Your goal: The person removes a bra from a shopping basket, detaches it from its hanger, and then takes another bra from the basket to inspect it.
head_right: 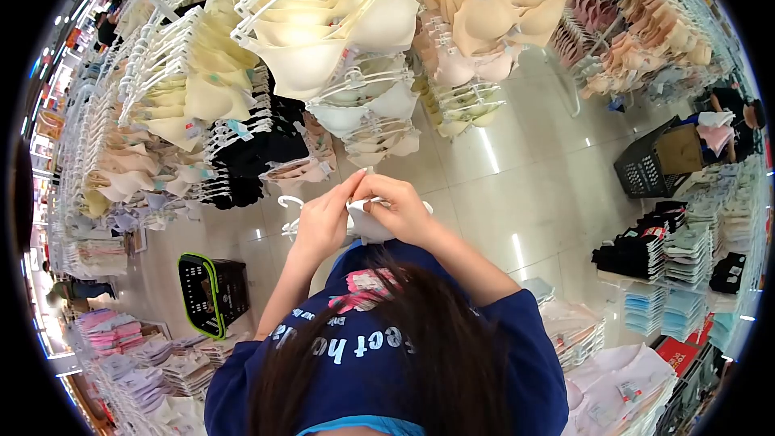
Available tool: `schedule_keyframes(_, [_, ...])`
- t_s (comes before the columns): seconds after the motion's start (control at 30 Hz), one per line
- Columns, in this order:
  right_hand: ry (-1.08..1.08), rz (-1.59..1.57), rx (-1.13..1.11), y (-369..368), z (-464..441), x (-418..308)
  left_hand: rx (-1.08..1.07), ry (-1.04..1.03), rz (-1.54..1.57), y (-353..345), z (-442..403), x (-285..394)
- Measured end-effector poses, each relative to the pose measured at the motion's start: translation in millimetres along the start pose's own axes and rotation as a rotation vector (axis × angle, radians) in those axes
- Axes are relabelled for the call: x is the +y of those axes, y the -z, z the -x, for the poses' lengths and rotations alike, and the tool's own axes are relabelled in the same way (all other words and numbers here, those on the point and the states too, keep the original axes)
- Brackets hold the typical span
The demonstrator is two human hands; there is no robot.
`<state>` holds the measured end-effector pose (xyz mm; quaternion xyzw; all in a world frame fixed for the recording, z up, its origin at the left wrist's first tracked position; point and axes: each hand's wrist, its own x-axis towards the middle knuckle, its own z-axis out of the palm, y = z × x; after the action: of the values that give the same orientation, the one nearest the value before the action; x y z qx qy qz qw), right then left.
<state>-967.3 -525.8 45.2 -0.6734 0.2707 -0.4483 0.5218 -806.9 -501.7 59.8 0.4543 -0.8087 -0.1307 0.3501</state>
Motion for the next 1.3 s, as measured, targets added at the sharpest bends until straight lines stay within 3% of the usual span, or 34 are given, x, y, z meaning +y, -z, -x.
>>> schedule_keyframes(0.03, [-0.016, 0.000, -0.043, 2.9, 3.2, 2.1, 0.036, -0.027, 0.001, -3.7, 1.1, 0.0])
schedule_keyframes(0.23, [0.189, 0.037, 0.180, 3.7, 13.2, -1.7, -0.066, 0.002, -0.218, -5.1, 7.8, -4.1])
schedule_keyframes(0.4, [0.170, 0.001, 0.249, 8.6, 18.6, -2.9, 0.081, 0.023, -0.206, 0.4, -3.5, -8.6])
schedule_keyframes(0.47, [0.149, -0.001, 0.281, 11.6, 20.6, 0.6, 0.018, 0.043, -0.227, 7.6, -6.4, -7.2])
schedule_keyframes(0.67, [0.111, -0.130, 0.277, 23.3, 14.1, 5.1, -0.066, 0.010, 0.064, 8.8, -23.3, -5.5])
schedule_keyframes(0.73, [0.106, -0.004, 0.280, 28.4, 10.9, -0.8, -0.120, 0.094, 0.181, 15.0, -35.3, 15.9])
schedule_keyframes(0.97, [0.160, 0.233, 0.265, 36.2, -0.4, -14.2, 0.018, -0.026, 0.330, -10.6, -35.8, -5.7])
schedule_keyframes(1.3, [0.279, 0.509, 0.303, 36.9, -8.5, -21.3, 0.039, -0.047, 0.283, 1.8, -42.9, -5.2])
